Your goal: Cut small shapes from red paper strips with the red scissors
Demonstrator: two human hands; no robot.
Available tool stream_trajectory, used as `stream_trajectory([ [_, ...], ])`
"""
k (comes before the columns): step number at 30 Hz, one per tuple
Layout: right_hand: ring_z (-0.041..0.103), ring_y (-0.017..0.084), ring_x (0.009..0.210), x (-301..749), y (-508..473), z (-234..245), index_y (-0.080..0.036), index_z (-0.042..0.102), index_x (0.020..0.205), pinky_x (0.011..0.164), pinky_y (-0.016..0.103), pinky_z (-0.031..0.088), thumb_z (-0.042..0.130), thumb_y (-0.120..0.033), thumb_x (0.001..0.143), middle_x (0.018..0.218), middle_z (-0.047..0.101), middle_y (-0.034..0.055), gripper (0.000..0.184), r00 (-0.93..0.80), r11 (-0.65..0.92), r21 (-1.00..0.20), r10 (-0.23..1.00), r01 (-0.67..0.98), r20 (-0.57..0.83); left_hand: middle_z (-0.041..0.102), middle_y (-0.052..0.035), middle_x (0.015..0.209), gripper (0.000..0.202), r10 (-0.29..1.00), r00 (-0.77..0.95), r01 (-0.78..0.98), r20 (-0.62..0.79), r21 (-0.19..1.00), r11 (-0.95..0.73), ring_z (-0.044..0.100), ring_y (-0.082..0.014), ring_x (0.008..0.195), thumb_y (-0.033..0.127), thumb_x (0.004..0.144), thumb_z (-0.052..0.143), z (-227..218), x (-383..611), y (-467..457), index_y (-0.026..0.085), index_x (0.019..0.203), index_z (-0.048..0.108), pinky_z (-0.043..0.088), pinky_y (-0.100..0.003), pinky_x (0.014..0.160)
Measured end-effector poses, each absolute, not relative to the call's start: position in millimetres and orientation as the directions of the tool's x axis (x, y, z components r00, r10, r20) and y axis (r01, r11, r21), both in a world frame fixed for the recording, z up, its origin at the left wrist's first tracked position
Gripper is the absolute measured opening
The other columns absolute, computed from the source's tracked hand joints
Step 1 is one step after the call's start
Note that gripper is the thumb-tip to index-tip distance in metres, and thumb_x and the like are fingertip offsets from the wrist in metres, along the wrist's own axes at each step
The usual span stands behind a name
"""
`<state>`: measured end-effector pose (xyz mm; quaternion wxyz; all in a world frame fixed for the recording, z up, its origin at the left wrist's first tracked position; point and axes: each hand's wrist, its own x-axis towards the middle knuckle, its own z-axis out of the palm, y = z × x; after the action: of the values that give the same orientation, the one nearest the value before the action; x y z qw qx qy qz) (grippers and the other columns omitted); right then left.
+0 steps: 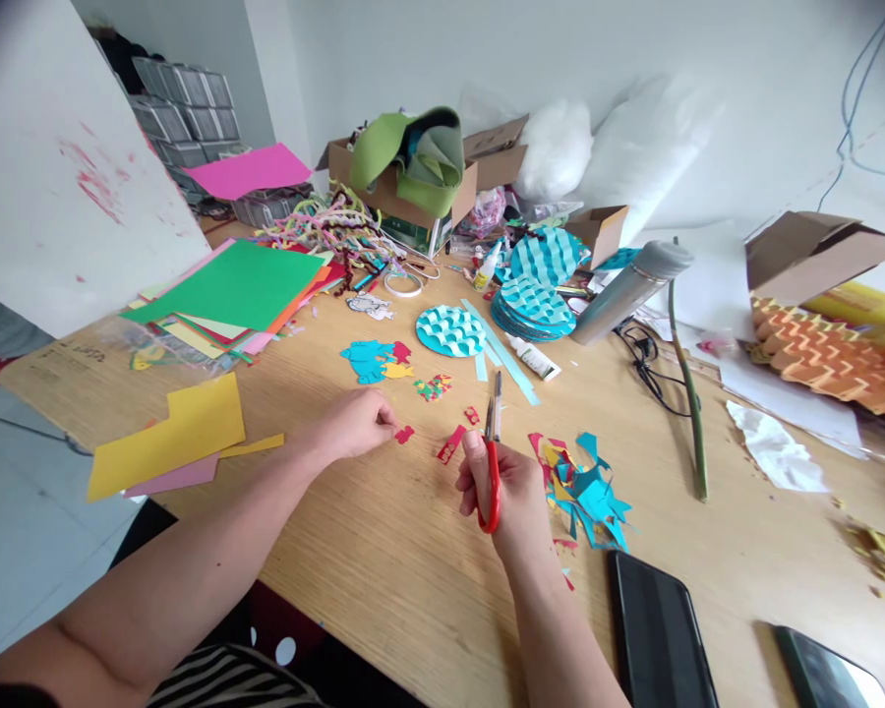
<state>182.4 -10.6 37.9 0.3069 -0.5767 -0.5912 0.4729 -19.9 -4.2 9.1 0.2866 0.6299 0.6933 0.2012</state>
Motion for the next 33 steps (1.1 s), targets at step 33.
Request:
stream_trajectory([
  [33,0.049,0.011,0.043,182,-7,39,-0.014,0.065,0.075,0.040,0.021,0.037,0.058,-0.056,0.080,0.056,0.060,0.0023,0.043,0.066,-0.026,-0.936,0.998,0.351,-0.003,0.069,-0.0096,0.107,0.024,0.974,0.122,0.461,0.189,0.859,-0.224,0.057,-0.0212,0.105,0.023,0.080,0.059,13,19,-21,0.015,0.101,0.070,0.043,-0.038,0.096],
])
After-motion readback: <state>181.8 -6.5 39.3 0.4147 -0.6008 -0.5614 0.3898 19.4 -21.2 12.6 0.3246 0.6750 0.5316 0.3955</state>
